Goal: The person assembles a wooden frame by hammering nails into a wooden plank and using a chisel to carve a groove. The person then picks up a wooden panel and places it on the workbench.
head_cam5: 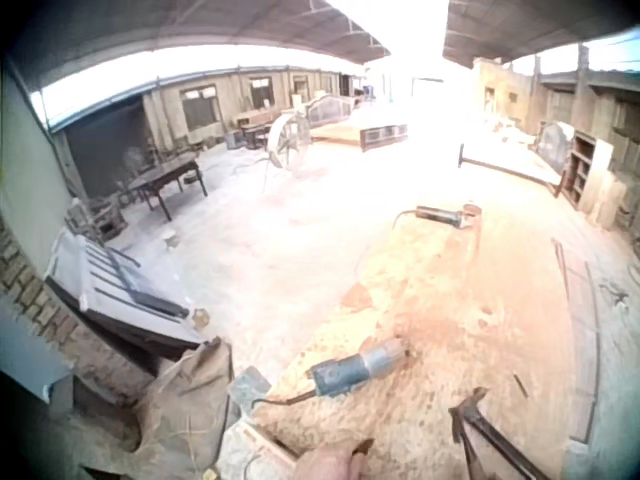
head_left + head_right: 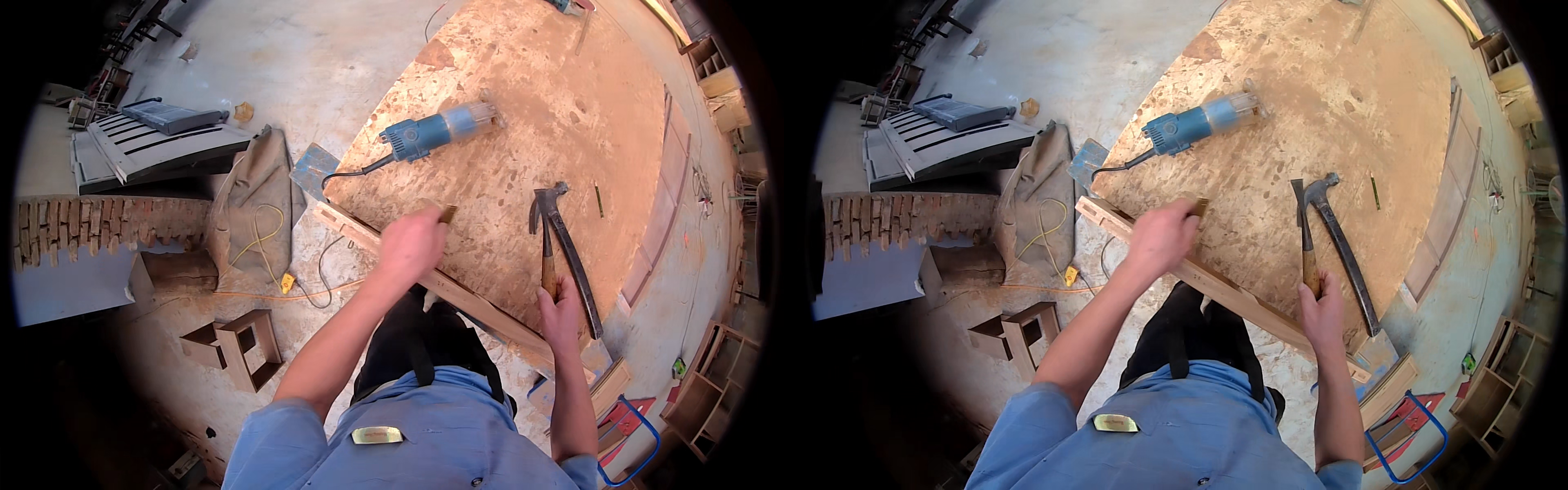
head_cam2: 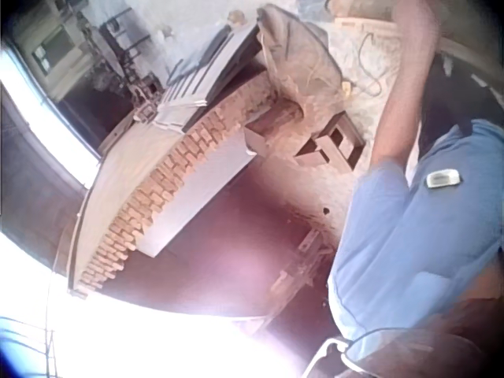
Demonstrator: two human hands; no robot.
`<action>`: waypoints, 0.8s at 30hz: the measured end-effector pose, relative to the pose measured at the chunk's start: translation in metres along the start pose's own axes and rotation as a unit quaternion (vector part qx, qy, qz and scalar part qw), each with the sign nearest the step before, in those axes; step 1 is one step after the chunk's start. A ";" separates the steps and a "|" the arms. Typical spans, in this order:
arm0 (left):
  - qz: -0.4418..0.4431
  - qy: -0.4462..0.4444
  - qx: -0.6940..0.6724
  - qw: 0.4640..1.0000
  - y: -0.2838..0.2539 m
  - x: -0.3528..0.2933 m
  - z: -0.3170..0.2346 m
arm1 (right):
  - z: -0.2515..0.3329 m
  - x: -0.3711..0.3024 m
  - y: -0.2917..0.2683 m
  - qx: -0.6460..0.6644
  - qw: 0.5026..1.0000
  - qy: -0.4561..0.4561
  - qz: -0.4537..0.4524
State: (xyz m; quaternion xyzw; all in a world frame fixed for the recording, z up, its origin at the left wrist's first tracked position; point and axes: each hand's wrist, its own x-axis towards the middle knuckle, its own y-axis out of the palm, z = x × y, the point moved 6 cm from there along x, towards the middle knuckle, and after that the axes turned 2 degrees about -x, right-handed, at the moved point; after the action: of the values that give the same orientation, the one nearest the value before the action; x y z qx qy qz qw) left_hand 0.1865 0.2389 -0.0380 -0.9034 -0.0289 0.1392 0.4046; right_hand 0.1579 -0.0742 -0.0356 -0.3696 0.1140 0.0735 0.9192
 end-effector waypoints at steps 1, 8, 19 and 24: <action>0.067 0.019 0.054 0.996 0.024 0.013 -0.011 | 0.001 0.005 0.001 -0.080 0.996 -0.029 -0.009; 0.269 0.098 0.217 0.933 0.117 0.045 -0.019 | -0.037 0.034 0.022 -0.223 0.971 -0.077 0.032; 0.411 0.337 0.229 0.815 0.112 -0.047 -0.089 | -0.026 -0.007 -0.038 -0.080 0.983 -0.044 -0.157; 0.440 0.283 0.284 0.803 0.143 -0.073 -0.101 | -0.049 -0.145 -0.060 0.069 0.965 0.093 -0.237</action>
State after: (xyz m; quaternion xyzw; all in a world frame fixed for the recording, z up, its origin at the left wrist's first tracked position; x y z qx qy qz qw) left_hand 0.1359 0.0582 -0.0632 -0.6632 0.5285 0.0425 0.5282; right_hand 0.0242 -0.1589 0.0076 -0.3273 0.1128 -0.1895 0.9188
